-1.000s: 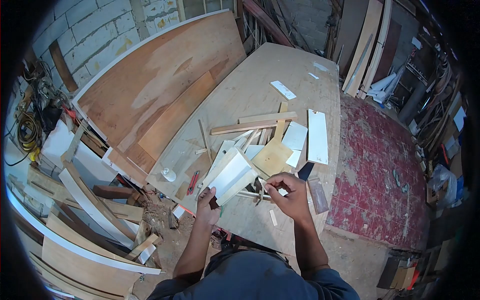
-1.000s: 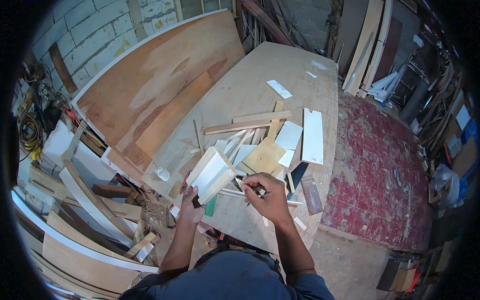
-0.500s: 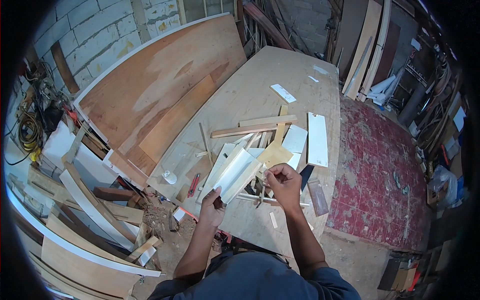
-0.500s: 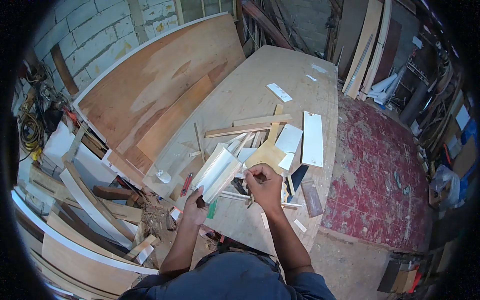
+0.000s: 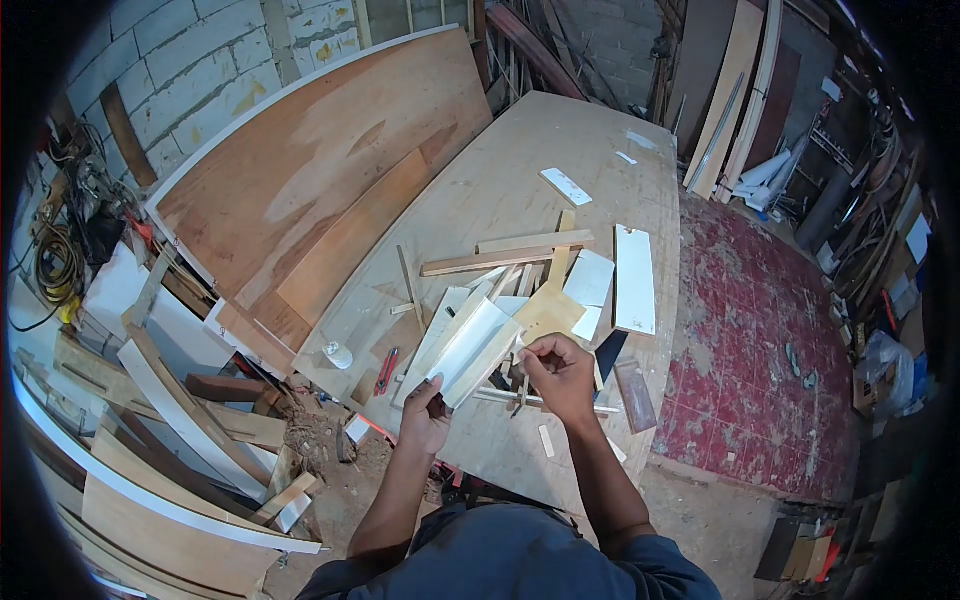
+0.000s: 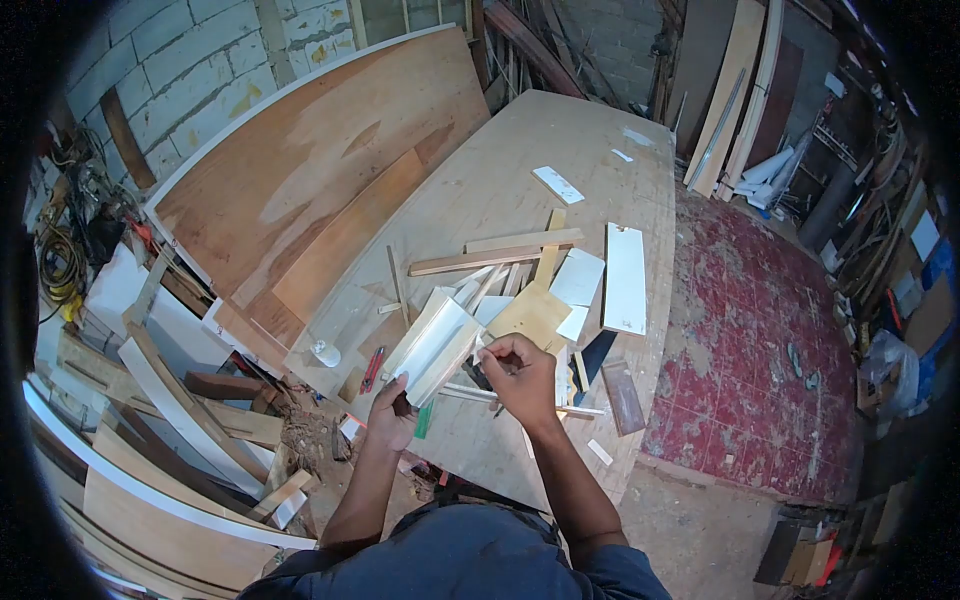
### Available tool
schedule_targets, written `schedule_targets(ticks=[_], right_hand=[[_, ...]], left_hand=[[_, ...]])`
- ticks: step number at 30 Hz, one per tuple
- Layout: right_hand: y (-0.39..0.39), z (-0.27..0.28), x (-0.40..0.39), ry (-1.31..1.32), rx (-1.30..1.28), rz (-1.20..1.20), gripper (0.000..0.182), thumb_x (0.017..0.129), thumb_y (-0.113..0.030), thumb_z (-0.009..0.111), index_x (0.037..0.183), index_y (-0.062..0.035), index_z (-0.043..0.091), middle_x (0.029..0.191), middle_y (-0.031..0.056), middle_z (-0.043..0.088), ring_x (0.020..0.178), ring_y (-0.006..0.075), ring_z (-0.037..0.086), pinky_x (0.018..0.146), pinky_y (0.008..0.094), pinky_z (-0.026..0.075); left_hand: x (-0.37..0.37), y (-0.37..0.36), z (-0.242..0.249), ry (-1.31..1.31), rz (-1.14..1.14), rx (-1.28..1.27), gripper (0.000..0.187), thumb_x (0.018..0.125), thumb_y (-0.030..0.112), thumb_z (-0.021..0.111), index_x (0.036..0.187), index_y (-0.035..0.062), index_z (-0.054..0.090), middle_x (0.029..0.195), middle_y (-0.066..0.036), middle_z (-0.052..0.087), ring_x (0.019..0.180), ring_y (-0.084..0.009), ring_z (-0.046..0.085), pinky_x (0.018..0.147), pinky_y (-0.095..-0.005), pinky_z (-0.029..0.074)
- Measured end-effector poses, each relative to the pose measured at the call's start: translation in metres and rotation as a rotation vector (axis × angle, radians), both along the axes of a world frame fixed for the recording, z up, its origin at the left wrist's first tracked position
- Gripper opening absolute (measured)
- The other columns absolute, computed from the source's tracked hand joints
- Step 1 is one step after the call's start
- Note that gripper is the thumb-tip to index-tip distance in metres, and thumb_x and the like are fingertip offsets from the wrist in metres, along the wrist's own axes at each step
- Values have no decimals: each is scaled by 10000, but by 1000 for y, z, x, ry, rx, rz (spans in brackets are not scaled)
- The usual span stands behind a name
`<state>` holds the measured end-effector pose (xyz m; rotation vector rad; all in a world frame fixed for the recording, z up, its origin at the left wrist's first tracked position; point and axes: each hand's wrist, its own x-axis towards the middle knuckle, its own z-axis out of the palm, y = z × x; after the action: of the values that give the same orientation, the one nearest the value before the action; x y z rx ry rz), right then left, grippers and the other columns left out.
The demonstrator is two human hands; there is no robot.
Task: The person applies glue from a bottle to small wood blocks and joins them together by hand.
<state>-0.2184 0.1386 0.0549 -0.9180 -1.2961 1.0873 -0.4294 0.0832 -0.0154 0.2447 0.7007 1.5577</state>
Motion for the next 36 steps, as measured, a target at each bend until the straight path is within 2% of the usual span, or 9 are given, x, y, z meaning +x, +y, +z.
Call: schedule_targets(ticks=[3,6,12,16,19,23,27,30,36], right_hand=[[4,4,3,-10,-21,-32,54,846,27,661,842,24,607,765,33,627,672,67,616,585,194,489],[3,7,3,-53,-28,-19,53,831,4,679,832,27,631,743,16,625,659,38,562,587,185,450],[4,7,3,-9,-56,-22,53,834,-9,678,836,23,636,746,25,640,653,51,580,588,195,460],[1,9,2,-98,-65,-2,52,830,-12,679,845,18,640,753,29,641,669,53,583,602,202,470],[-8,0,-4,-131,32,20,48,826,-9,677,847,14,641,765,34,644,688,57,590,613,211,482],[-17,-13,-8,-131,-56,101,47,833,-3,664,865,13,635,794,37,639,704,74,604,625,219,494],[-24,-34,-9,3,-107,238,88,821,-1,661,900,19,626,793,44,623,691,84,611,600,221,500],[-25,-39,-7,-129,-66,268,120,808,-10,664,920,10,627,830,49,624,702,86,609,612,220,504],[-27,-32,-10,-214,-30,253,123,800,-12,658,920,-10,635,843,45,614,746,95,608,637,212,507]], left_hand=[[1,0,1,-6,-4,-12,311,877,99,650,1171,33,572,1068,-70,663,960,-173,659,791,-293,544],[1,0,3,-13,-12,-9,306,872,101,656,1162,37,579,1070,-63,663,961,-167,659,782,-290,546],[-1,0,-2,-19,7,-29,300,864,106,668,1146,47,583,1070,-64,664,957,-166,658,787,-285,550],[1,2,3,-16,-19,-19,294,865,111,666,1132,18,582,1060,-82,662,955,-172,656,808,-288,553],[8,3,16,-27,-1,-57,291,872,110,654,1129,-3,576,1056,-98,657,969,-182,650,830,-291,549],[14,10,17,-57,68,-111,277,887,102,630,1134,-11,571,1057,-112,650,998,-199,640,867,-296,539],[12,15,7,-72,58,-104,261,893,98,621,1123,-17,570,1056,-116,649,960,-202,655,825,-292,558],[13,14,7,-49,42,-98,261,892,104,625,1115,-19,567,1059,-120,647,952,-202,660,813,-293,564],[23,15,8,-36,97,-103,252,888,98,628,1105,-15,569,1049,-120,646,937,-197,657,792,-301,561]])
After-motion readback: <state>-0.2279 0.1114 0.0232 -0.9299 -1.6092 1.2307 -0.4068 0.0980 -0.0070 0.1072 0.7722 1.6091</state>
